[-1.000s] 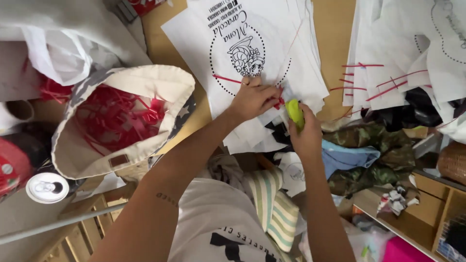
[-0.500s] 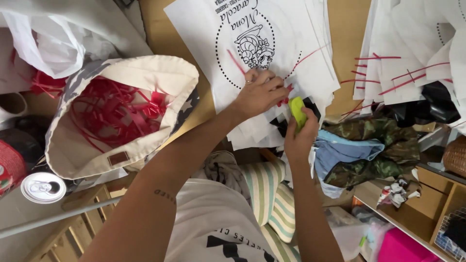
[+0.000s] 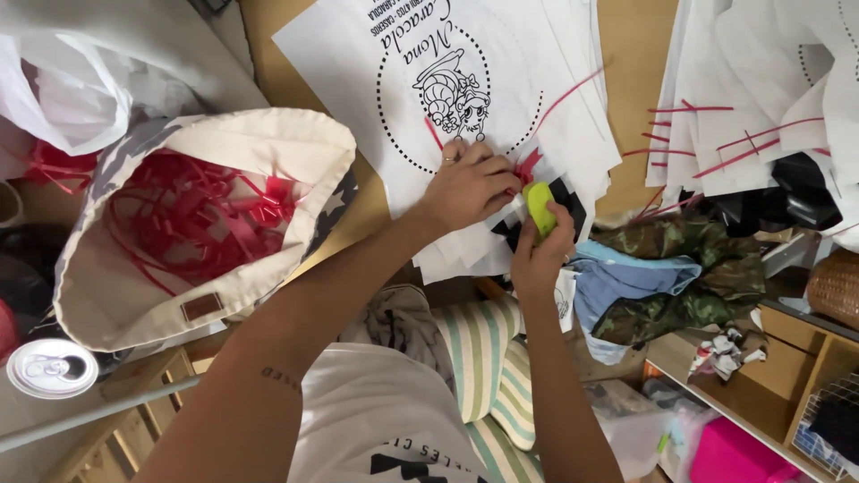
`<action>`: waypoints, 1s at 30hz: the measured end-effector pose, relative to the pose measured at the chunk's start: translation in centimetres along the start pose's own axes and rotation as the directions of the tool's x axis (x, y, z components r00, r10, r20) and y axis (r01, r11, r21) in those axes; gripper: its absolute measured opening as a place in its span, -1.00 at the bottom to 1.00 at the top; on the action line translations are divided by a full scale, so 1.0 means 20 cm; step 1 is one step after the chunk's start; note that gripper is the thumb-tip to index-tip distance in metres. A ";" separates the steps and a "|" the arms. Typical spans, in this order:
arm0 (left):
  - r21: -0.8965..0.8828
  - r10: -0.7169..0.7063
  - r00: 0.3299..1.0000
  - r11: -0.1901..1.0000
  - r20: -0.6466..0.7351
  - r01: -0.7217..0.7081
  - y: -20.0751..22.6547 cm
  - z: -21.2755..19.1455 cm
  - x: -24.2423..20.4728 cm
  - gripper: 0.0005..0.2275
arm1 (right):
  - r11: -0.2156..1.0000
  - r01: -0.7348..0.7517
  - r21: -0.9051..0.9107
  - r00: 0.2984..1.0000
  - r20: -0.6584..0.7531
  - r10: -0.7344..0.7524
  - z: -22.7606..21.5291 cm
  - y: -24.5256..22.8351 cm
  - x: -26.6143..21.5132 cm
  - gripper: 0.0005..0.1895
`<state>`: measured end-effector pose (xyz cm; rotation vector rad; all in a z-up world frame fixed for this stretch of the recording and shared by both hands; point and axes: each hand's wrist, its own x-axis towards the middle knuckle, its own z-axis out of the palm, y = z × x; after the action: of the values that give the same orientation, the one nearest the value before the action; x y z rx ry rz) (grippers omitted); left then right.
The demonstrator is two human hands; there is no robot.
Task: The person ties red ribbons on white shopping bags using a handheld stapler to secure the knots. They repeatedly pick up bags, tie the ribbons, staple them, and place the finished bags into a pile.
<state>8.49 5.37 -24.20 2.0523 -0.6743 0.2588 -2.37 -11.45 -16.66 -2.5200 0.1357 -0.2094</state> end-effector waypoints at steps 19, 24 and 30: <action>-0.069 -0.103 0.992 0.992 0.072 0.108 -0.03 0.05 -0.01 -0.93 | 0.999 0.029 -0.038 0.984 0.177 -0.022 -0.12 -0.06 -0.05 -0.64; -0.102 -0.126 0.988 0.986 0.091 0.135 0.00 -0.03 0.02 -0.85 | 0.994 0.059 -0.089 0.991 0.123 -0.048 -0.13 -0.06 -0.02 -0.63; -0.067 -0.165 0.965 0.981 0.203 0.181 0.03 -0.07 0.05 -0.86 | 0.944 0.241 -0.227 0.966 0.149 -0.211 -0.08 -0.04 -0.02 -0.59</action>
<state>9.11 5.94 -22.43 2.0560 -0.6088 -0.0745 -2.99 -11.60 -14.87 -2.7837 -0.1912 -0.1353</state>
